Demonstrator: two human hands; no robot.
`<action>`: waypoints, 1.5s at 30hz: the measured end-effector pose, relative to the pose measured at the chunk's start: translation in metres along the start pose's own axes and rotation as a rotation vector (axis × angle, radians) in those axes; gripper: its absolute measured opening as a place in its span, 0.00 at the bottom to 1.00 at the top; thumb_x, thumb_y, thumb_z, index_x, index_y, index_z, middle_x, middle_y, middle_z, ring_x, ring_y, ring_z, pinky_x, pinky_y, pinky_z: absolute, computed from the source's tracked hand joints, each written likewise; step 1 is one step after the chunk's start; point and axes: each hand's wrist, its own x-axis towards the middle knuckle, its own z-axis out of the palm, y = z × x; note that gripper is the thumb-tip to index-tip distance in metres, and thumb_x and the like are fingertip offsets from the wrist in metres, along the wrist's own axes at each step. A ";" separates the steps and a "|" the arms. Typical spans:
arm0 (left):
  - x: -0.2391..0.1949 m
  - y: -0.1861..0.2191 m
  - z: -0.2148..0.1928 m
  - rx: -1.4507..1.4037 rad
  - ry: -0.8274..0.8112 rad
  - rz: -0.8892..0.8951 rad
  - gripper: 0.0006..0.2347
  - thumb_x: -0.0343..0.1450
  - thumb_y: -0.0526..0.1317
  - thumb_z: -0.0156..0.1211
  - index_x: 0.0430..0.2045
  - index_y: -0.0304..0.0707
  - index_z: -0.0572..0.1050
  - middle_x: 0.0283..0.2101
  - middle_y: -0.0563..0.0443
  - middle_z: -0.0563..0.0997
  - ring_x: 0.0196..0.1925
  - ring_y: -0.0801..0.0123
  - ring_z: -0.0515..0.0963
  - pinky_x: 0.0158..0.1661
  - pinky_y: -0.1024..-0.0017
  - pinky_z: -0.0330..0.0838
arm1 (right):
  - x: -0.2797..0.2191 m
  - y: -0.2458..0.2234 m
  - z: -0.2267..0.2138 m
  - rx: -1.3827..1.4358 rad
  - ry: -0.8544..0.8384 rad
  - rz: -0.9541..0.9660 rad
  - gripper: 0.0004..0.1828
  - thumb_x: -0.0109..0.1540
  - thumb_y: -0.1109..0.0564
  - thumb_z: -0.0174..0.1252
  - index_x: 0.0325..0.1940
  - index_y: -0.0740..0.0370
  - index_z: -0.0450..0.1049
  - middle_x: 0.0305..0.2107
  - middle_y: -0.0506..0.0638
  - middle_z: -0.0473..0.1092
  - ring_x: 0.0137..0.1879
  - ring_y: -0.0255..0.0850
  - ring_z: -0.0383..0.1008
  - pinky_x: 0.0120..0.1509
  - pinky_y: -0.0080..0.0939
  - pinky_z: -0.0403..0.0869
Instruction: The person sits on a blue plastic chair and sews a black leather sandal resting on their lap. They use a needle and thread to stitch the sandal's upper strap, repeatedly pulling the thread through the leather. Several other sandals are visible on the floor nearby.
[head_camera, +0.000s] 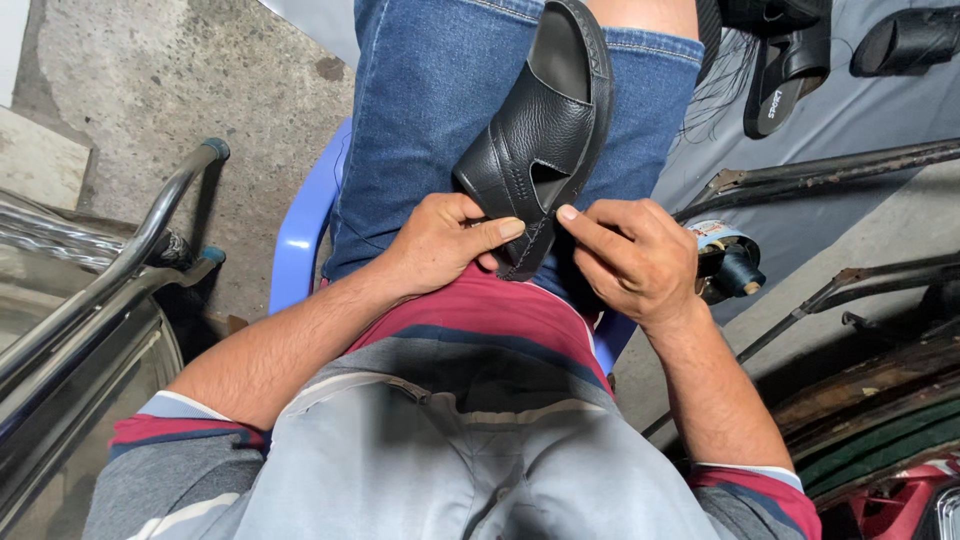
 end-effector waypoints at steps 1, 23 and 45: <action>0.000 0.001 0.000 0.002 -0.003 -0.002 0.07 0.62 0.33 0.64 0.30 0.29 0.78 0.25 0.39 0.80 0.20 0.71 0.79 0.22 0.81 0.77 | 0.000 0.000 -0.001 -0.002 0.002 0.003 0.12 0.52 0.68 0.60 0.37 0.59 0.79 0.29 0.51 0.71 0.29 0.45 0.69 0.33 0.43 0.71; 0.000 0.005 0.001 0.032 -0.024 0.061 0.05 0.64 0.33 0.63 0.29 0.29 0.77 0.25 0.39 0.80 0.20 0.71 0.79 0.21 0.80 0.77 | 0.004 -0.002 0.002 0.025 0.044 -0.022 0.09 0.53 0.67 0.61 0.34 0.59 0.79 0.30 0.49 0.72 0.29 0.44 0.71 0.33 0.41 0.72; -0.063 0.077 -0.035 1.075 -0.057 0.117 0.06 0.64 0.39 0.57 0.30 0.48 0.80 0.29 0.48 0.80 0.36 0.54 0.79 0.38 0.63 0.72 | 0.017 -0.028 -0.022 -0.199 -0.175 0.122 0.07 0.57 0.62 0.60 0.39 0.54 0.77 0.33 0.45 0.73 0.36 0.43 0.73 0.41 0.39 0.72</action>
